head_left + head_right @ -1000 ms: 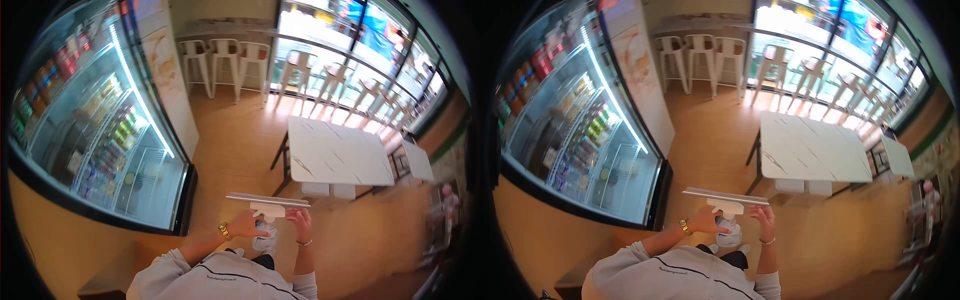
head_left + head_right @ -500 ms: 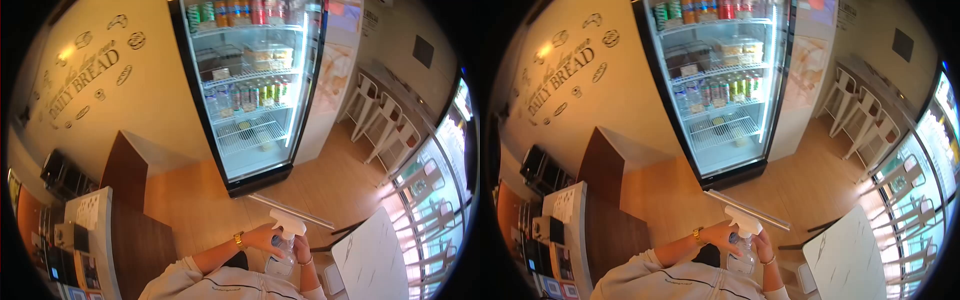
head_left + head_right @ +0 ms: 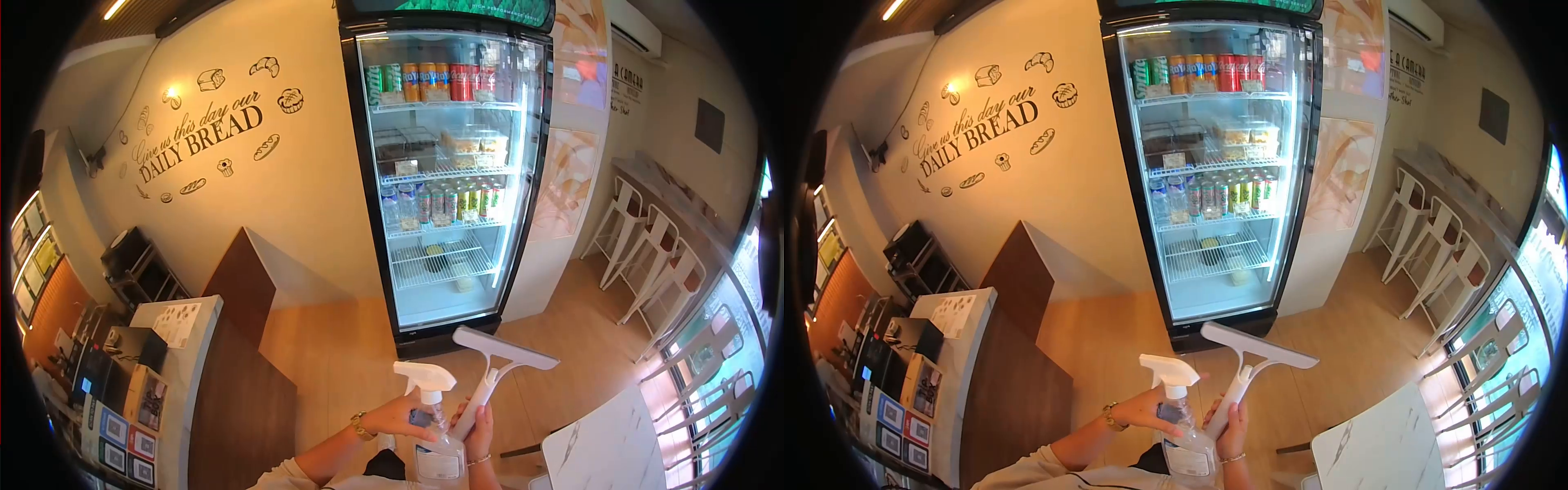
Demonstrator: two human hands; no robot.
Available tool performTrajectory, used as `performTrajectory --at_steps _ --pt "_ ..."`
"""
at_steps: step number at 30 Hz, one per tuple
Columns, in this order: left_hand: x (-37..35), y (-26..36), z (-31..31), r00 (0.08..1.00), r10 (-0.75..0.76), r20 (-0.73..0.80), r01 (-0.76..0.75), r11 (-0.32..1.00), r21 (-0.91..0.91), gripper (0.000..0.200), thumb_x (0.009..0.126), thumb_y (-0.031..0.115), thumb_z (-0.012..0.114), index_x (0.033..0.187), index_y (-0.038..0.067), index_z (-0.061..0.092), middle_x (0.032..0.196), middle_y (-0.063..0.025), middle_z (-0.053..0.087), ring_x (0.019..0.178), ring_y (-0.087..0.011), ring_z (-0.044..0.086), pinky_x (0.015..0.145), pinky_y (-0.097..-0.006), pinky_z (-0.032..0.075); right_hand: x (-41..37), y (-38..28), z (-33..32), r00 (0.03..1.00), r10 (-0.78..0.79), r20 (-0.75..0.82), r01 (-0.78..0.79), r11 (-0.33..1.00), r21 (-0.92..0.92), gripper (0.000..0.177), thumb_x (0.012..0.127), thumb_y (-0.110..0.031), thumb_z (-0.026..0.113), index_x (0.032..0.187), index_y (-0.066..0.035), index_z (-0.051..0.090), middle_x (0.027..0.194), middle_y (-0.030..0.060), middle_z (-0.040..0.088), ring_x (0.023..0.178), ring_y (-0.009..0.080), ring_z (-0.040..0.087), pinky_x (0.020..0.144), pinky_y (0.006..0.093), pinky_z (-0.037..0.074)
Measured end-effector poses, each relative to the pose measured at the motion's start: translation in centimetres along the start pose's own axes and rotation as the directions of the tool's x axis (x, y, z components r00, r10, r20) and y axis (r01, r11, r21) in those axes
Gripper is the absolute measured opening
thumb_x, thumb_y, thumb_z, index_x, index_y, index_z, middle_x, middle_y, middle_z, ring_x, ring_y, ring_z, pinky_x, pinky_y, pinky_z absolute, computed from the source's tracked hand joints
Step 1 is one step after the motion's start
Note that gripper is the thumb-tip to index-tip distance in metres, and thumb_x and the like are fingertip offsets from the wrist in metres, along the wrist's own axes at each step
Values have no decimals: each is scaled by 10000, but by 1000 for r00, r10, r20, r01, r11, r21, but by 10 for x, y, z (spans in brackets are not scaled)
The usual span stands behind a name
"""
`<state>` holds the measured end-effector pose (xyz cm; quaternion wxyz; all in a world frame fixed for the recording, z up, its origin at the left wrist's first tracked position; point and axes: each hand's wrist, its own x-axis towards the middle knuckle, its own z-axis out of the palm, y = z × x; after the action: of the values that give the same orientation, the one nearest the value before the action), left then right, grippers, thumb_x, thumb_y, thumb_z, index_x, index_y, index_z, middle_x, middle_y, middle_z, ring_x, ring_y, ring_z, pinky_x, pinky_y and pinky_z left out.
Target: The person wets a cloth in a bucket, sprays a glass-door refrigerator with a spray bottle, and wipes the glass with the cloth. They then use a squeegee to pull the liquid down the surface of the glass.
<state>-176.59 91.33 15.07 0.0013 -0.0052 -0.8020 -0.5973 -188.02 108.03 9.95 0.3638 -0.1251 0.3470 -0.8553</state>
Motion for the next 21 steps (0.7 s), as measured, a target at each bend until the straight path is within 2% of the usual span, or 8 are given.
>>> performTrajectory --at_steps 2,5,8,11,15,17,19,21 --pt "4 12 -4 997 68 27 -70 994 83 407 705 285 776 1004 35 657 1294 -134 414 1179 -241 401 979 -356 343 1 0 3 1000 20 -13 -20 999 -47 306 920 -215 516 1161 -27 501 873 63 585 721 144 581 663 281 486" --pt "13 23 -11 998 5 67 -21 971 237 368 723 284 758 990 48 666 1297 -134 409 1191 -250 395 985 -355 337 19 31 -28 1000 -11 13 15 939 -345 325 873 -103 577 1182 -18 523 958 48 603 807 134 590 735 271 475" --pt "22 31 -12 986 160 39 -163 983 83 341 722 276 762 966 56 671 1320 -124 386 1189 -252 408 981 -351 345 22 29 -6 980 -95 175 144 944 -296 374 813 -28 620 1179 -10 546 1024 44 616 906 129 586 816 275 454" --pt "31 13 -17 989 137 60 -127 981 -146 323 719 258 767 959 63 674 1269 -115 450 1144 -234 460 955 -341 375 33 20 -3 983 3 182 80 890 -449 478 773 -57 650 1232 -17 524 1058 61 624 969 158 586 875 309 445" --pt "27 -12 -26 999 32 10 -31 997 -67 313 724 267 768 948 67 681 1157 -95 550 1065 -200 520 911 -323 411 42 3 -5 957 251 143 -103 760 -641 503 770 -92 655 1247 -29 508 1070 73 613 979 174 583 874 315 452" --pt "21 10 -30 994 82 -69 -82 997 5 320 723 290 770 942 73 686 1113 -85 583 1044 -187 533 894 -319 422 44 6 -11 959 181 220 -41 851 -523 488 776 -112 647 1236 -34 503 1074 89 595 1009 180 565 869 321 455" --pt "14 36 -40 957 -289 -8 289 957 -30 355 705 338 780 936 84 688 1136 -97 577 1040 -196 537 889 -323 424 44 -8 10 977 151 151 -108 960 -259 455 771 -138 652 1188 -30 507 1090 99 566 1046 185 534 875 338 451" --pt "11 31 -42 989 -49 -141 74 981 177 402 669 376 794 933 91 690 1104 -107 585 1023 -222 542 876 -323 432 46 -23 13 929 195 313 -168 979 -111 427 773 -193 669 1130 -34 500 1080 86 554 1031 186 531 880 346 444"
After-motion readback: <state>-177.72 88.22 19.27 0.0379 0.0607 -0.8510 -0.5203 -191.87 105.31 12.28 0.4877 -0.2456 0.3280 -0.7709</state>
